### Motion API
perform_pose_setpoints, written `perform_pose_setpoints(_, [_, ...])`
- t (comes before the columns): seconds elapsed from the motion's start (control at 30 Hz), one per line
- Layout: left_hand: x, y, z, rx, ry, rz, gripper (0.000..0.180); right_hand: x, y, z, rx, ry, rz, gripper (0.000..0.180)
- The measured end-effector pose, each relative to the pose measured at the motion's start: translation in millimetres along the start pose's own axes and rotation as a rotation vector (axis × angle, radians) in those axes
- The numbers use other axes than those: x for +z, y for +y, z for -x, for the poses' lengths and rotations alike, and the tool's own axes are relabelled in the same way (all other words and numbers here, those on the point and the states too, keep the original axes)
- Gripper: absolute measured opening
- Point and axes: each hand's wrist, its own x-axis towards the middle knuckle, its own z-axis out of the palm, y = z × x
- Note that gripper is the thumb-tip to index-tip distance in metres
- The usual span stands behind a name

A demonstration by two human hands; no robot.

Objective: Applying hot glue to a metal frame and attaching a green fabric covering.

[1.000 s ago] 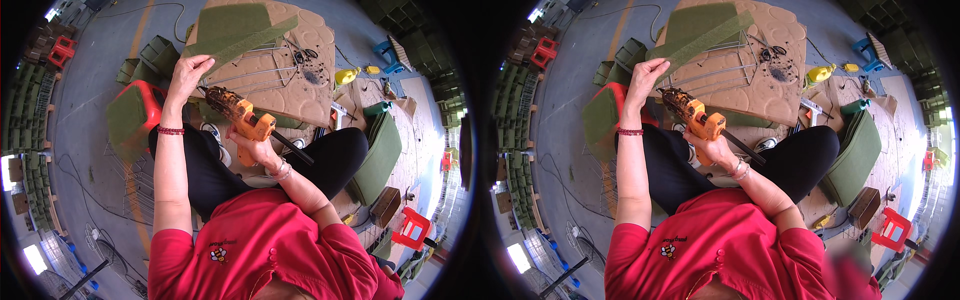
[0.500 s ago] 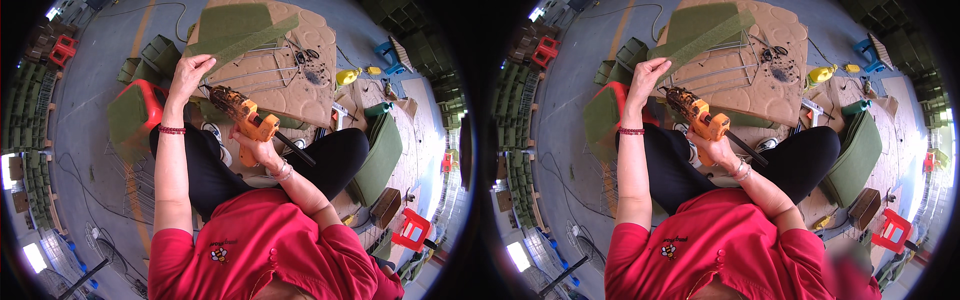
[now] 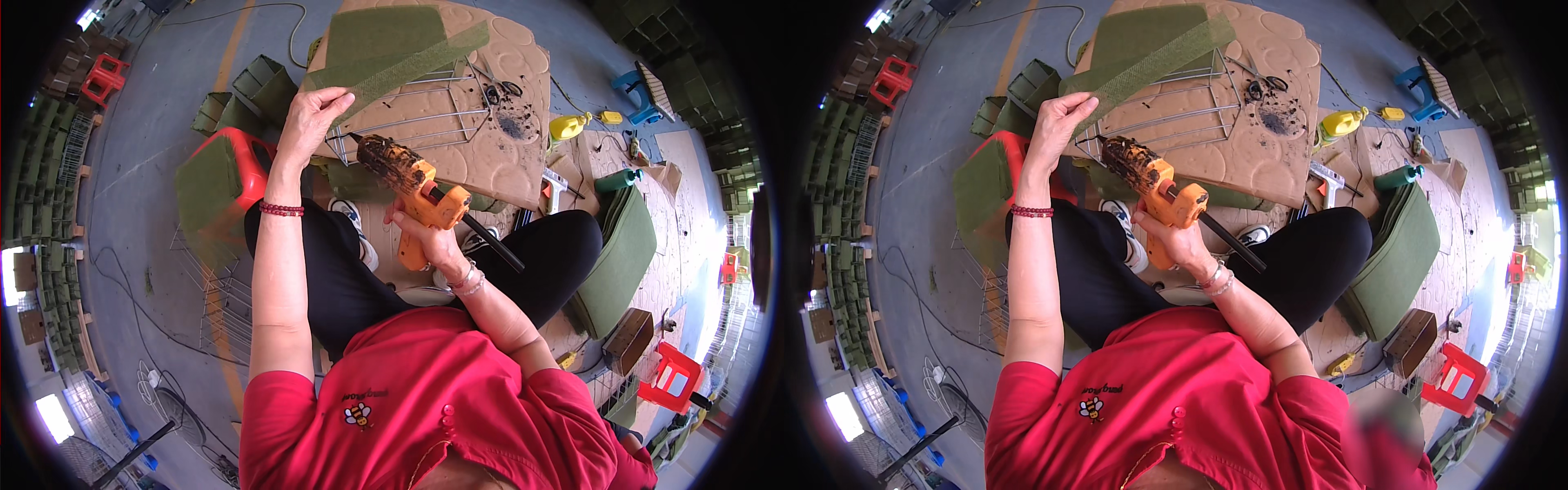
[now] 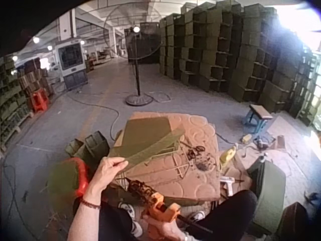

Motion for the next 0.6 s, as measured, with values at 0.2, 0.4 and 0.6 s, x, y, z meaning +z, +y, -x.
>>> perform_pose_setpoints(0.2, [-0.7, -3.3, -0.8, 0.005, -0.007, -0.011, 0.03, -2.2, -7.1, 0.8, -0.008, -0.03, 0.0, 0.014])
perform_pose_setpoints(0.4, [0.2, -3.0, -0.6, 0.002, -0.003, -0.001, 0.03, -5.6, -5.3, 2.5, -0.021, -0.01, -0.016, 0.014])
perform_pose_setpoints(0.6, [0.9, -1.2, -0.4, -0.003, -0.006, -0.005, 0.03, -3.1, -10.7, 1.4, -0.013, -0.016, -0.003, 0.014])
